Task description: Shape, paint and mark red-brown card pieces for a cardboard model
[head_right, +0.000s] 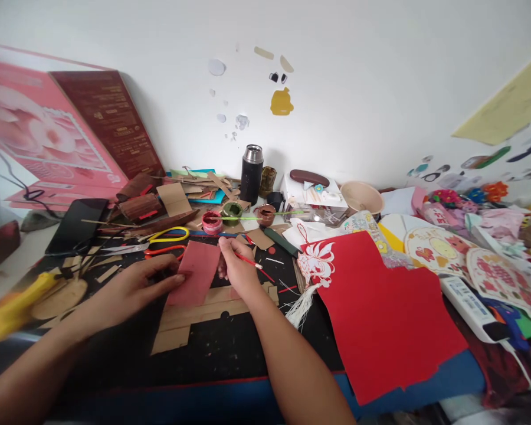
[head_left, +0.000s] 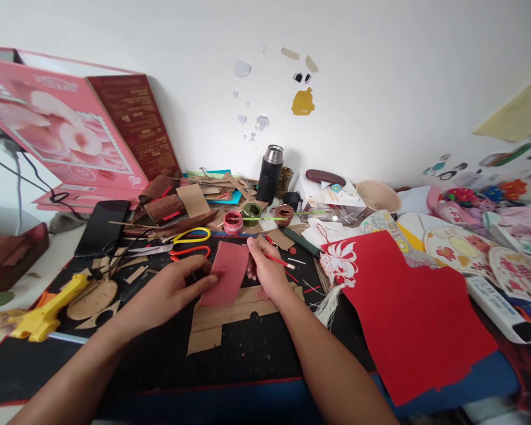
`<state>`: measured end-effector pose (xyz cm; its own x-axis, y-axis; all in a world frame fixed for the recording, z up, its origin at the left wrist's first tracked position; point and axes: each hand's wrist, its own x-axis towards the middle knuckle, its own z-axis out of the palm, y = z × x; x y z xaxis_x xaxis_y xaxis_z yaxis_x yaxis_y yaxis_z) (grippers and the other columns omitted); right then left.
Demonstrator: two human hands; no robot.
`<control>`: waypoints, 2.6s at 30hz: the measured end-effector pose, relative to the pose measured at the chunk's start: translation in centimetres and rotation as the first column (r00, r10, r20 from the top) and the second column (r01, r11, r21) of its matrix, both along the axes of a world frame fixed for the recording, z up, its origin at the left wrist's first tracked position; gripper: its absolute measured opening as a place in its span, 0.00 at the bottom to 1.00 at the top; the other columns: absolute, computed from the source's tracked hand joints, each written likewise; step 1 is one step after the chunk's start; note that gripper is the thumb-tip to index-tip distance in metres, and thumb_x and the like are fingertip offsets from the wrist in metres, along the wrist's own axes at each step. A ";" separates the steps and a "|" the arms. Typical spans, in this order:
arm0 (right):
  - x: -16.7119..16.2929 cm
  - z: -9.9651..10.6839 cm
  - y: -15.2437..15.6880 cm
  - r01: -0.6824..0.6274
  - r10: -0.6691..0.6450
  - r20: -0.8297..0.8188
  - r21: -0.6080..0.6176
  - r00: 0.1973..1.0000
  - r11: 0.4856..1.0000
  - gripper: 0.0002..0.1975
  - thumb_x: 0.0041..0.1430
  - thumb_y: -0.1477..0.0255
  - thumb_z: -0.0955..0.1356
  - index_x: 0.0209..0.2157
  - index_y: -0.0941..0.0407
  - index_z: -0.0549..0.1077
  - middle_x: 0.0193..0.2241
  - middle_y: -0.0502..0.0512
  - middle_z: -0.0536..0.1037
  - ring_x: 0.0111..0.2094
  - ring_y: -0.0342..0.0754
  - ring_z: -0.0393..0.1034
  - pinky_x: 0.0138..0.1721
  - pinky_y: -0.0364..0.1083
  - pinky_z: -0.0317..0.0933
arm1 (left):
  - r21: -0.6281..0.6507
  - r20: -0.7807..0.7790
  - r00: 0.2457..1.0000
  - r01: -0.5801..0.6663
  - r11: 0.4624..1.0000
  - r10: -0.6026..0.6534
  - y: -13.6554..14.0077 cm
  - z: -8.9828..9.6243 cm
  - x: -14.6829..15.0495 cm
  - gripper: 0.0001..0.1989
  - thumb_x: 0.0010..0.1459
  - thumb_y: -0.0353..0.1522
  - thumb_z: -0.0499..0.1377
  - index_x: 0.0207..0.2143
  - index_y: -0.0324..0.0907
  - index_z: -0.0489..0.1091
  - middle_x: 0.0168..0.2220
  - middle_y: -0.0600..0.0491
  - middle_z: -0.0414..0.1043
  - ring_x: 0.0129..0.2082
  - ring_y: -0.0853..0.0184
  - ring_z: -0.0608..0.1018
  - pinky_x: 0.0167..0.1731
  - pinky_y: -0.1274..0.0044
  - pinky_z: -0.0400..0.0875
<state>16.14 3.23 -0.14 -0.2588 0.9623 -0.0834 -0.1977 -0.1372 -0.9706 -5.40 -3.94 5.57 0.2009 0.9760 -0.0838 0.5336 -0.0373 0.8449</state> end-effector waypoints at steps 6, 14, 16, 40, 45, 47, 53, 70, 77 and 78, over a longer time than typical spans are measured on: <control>0.1 -0.2 0.3 0.009 -0.012 -0.062 -0.049 0.998 0.999 0.29 0.58 0.40 0.75 0.29 0.53 0.71 0.15 0.43 0.69 0.13 0.40 0.59 0.14 0.40 0.48 | 0.031 -0.020 0.999 -0.035 0.999 0.035 0.4 0.4 -0.1 0.25 0.68 0.56 0.57 0.35 0.45 0.75 0.31 0.54 0.74 0.30 0.63 0.72 0.30 0.75 0.67; 0.1 -0.3 0.1 -0.087 0.082 -0.073 -0.072 0.994 0.994 0.29 0.59 0.40 0.73 0.30 0.53 0.73 0.15 0.43 0.69 0.14 0.40 0.62 0.15 0.39 0.51 | -0.042 -0.019 1.000 -0.012 0.999 0.011 1.1 0.2 -0.7 0.26 0.64 0.58 0.61 0.34 0.45 0.77 0.30 0.54 0.75 0.30 0.62 0.72 0.30 0.75 0.66; 0.2 -0.3 0.0 -0.112 0.109 -0.051 -0.061 0.993 0.992 0.28 0.59 0.41 0.74 0.28 0.53 0.71 0.15 0.43 0.69 0.15 0.40 0.63 0.16 0.39 0.52 | -0.041 0.052 0.997 -0.051 0.998 0.053 1.3 0.4 -0.5 0.27 0.61 0.59 0.63 0.34 0.45 0.78 0.32 0.52 0.77 0.32 0.61 0.73 0.32 0.75 0.69; 0.1 0.3 -0.1 -0.383 0.279 -0.373 -0.243 0.885 0.891 0.30 0.57 0.44 0.78 0.28 0.51 0.65 0.14 0.37 0.58 0.14 0.39 0.49 0.18 0.41 0.43 | -0.352 0.815 0.460 -0.092 0.931 0.354 2.1 -2.5 0.6 0.19 0.45 0.38 0.83 0.32 0.37 0.81 0.25 0.53 0.76 0.22 0.72 0.75 0.23 0.83 0.72; -0.2 0.0 -0.4 -0.364 0.301 -0.293 -0.191 0.907 0.912 0.31 0.56 0.39 0.76 0.27 0.52 0.68 0.14 0.41 0.65 0.13 0.40 0.55 0.16 0.41 0.44 | -0.367 0.808 0.464 -0.088 0.926 0.364 2.2 -2.3 0.8 0.21 0.43 0.38 0.84 0.32 0.37 0.81 0.24 0.53 0.77 0.22 0.72 0.76 0.22 0.83 0.72; -0.3 0.0 -0.5 -0.289 0.251 -0.221 -0.162 0.942 0.943 0.31 0.57 0.39 0.75 0.28 0.52 0.69 0.14 0.43 0.68 0.14 0.40 0.58 0.15 0.41 0.45 | -0.366 0.797 0.478 -0.102 0.925 0.368 2.1 -2.1 0.6 0.22 0.43 0.39 0.84 0.33 0.38 0.81 0.23 0.54 0.76 0.21 0.72 0.76 0.21 0.84 0.70; -0.3 0.1 -0.2 -0.104 0.103 -0.017 -0.051 0.995 0.993 0.26 0.59 0.43 0.75 0.32 0.53 0.73 0.14 0.42 0.69 0.14 0.39 0.58 0.16 0.40 0.48 | -0.342 0.721 0.575 -0.189 0.920 0.387 1.5 -1.4 -0.5 0.24 0.44 0.44 0.83 0.35 0.39 0.80 0.20 0.55 0.76 0.18 0.71 0.74 0.18 0.82 0.66; 0.1 -0.6 -1.0 -0.063 -0.035 0.337 0.276 0.941 0.959 0.19 0.70 0.53 0.71 0.49 0.53 0.79 0.27 0.48 0.75 0.23 0.45 0.69 0.26 0.44 0.61 | -0.337 0.741 0.451 -0.390 0.857 0.497 1.2 -1.4 -1.8 0.20 0.42 0.34 0.82 0.30 0.36 0.77 0.22 0.53 0.77 0.19 0.69 0.78 0.16 0.83 0.70; 0.2 0.0 -1.0 -0.057 -0.133 0.438 0.393 0.889 0.918 0.13 0.69 0.58 0.71 0.46 0.52 0.79 0.28 0.49 0.78 0.28 0.48 0.72 0.32 0.46 0.62 | -0.472 0.727 0.375 -0.336 0.815 0.575 0.3 -1.1 0.1 0.20 0.40 0.30 0.80 0.34 0.37 0.77 0.26 0.54 0.78 0.19 0.68 0.79 0.15 0.83 0.70; 0.3 0.2 -1.0 -0.047 -0.145 0.437 0.398 0.888 0.916 0.13 0.69 0.58 0.71 0.45 0.52 0.79 0.29 0.49 0.78 0.29 0.48 0.72 0.33 0.46 0.62 | -0.467 0.725 0.380 -0.342 0.815 0.575 0.2 -1.0 0.2 0.20 0.40 0.30 0.80 0.35 0.37 0.78 0.26 0.54 0.78 0.19 0.67 0.79 0.15 0.82 0.70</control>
<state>16.39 2.23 0.01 -0.2364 0.9503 0.2024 0.2756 0.2654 -0.9239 -5.24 -3.77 4.56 -0.1850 0.9171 -0.3530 -0.5106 0.2172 0.8319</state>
